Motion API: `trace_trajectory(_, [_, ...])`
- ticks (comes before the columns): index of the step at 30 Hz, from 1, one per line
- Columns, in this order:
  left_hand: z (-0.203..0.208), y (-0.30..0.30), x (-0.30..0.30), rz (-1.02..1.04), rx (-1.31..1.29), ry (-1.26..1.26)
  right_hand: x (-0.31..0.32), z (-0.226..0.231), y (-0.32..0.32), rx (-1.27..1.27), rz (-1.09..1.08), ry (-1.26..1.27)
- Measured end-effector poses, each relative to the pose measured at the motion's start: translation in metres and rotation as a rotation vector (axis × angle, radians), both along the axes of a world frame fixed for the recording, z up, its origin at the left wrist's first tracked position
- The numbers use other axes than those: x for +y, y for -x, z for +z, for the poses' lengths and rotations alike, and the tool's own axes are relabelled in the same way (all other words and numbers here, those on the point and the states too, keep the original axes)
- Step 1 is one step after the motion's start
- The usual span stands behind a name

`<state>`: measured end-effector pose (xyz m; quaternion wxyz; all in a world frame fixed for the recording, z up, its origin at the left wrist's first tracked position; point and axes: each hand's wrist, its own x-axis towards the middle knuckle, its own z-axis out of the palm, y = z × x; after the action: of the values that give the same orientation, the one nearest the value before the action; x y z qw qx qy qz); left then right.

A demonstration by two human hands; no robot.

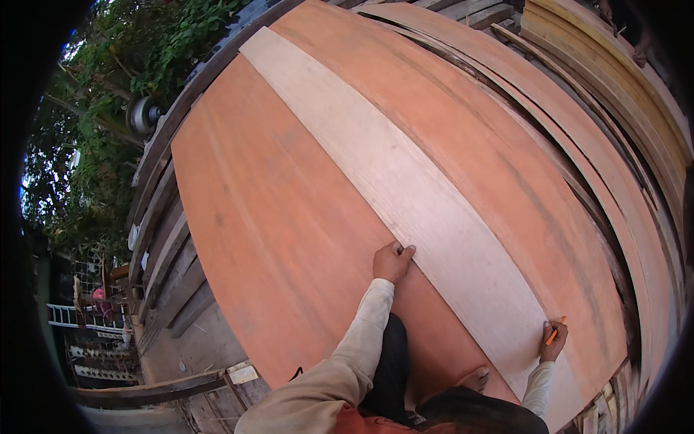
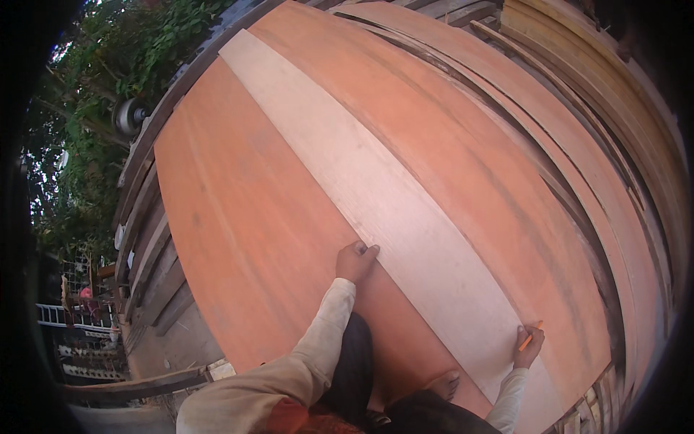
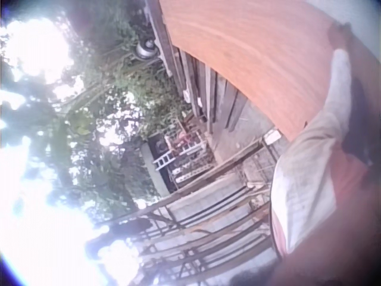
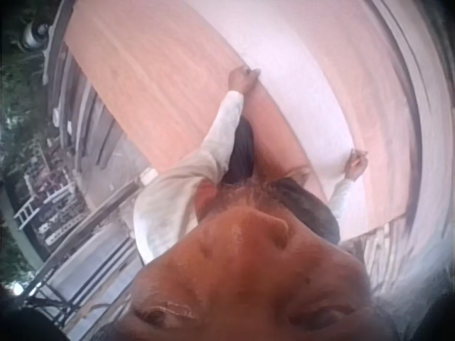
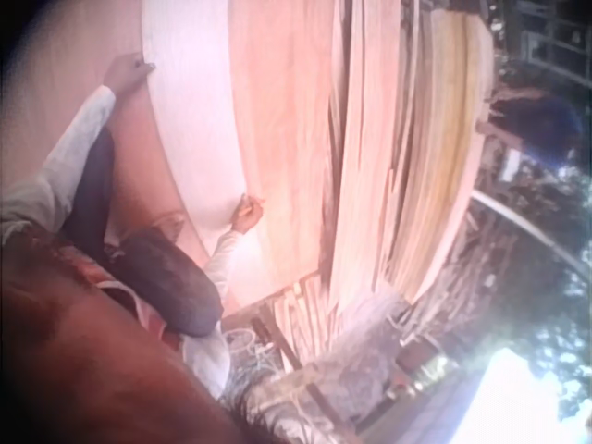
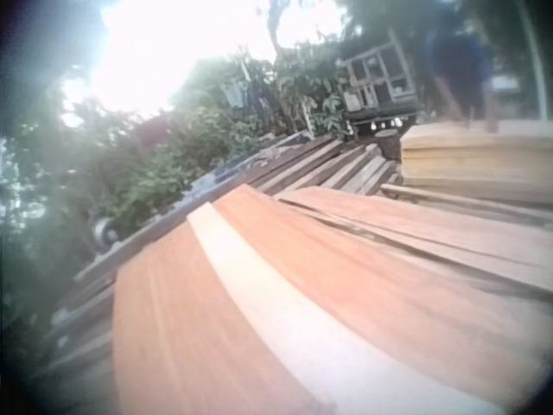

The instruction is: The person marks lines on a wooden board using a pencil while keeping it steady by hand and with their legs.

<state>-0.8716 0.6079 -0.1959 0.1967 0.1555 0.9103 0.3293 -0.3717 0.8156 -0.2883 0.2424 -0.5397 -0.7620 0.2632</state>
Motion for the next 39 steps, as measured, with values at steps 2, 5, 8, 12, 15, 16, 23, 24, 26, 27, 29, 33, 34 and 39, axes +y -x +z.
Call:
trace_trajectory(2, [0.013,-0.008,0.006,0.029,-0.112,-0.002,0.001,0.004,-0.008,-0.009,0.063,-0.056])
trace_trajectory(5, [0.012,0.001,-0.006,-0.006,-0.035,0.112,-0.009,0.009,0.006,0.004,0.078,-0.090])
trace_trajectory(8, [0.027,0.007,-0.003,0.005,-0.098,0.202,-0.020,0.014,0.014,-0.036,0.041,-0.116])
trace_trajectory(12, [0.033,0.017,0.002,-0.101,0.166,0.337,-0.053,0.021,0.018,-0.072,-0.080,-0.005])
trace_trajectory(15, [0.056,-0.011,0.060,-0.194,0.083,0.088,-0.073,0.010,-0.020,0.234,-0.490,-0.029])
trace_trajectory(16, [0.052,-0.028,0.077,-0.386,0.269,-0.037,-0.087,0.023,-0.042,0.156,-0.563,-0.110])
trace_trajectory(23, [0.000,-0.102,0.099,-1.067,0.392,-0.062,-0.176,0.038,-0.146,0.472,-1.229,0.135])
trace_trajectory(24, [0.001,-0.108,0.108,-1.093,0.429,0.001,-0.184,0.037,-0.142,0.698,-1.339,0.187])
trace_trajectory(26, [-0.003,-0.131,0.118,-1.143,0.515,0.058,-0.210,0.041,-0.150,0.726,-1.437,0.467])
trace_trajectory(27, [-0.005,-0.150,0.119,-1.184,0.487,0.038,-0.226,0.043,-0.161,0.714,-1.448,0.586])
trace_trajectory(29, [-0.005,-0.160,0.118,-1.135,0.589,0.051,-0.242,0.046,-0.146,0.771,-1.442,0.740])
trace_trajectory(33, [-0.014,-0.155,0.123,-1.200,0.565,0.078,-0.247,0.053,-0.111,0.811,-1.368,0.826])
trace_trajectory(34, [-0.014,-0.151,0.127,-1.202,0.554,0.095,-0.240,0.051,-0.101,0.801,-1.362,0.817])
trace_trajectory(39, [-0.011,-0.150,0.136,-1.214,0.544,0.100,-0.221,0.036,-0.091,0.847,-1.356,0.794])
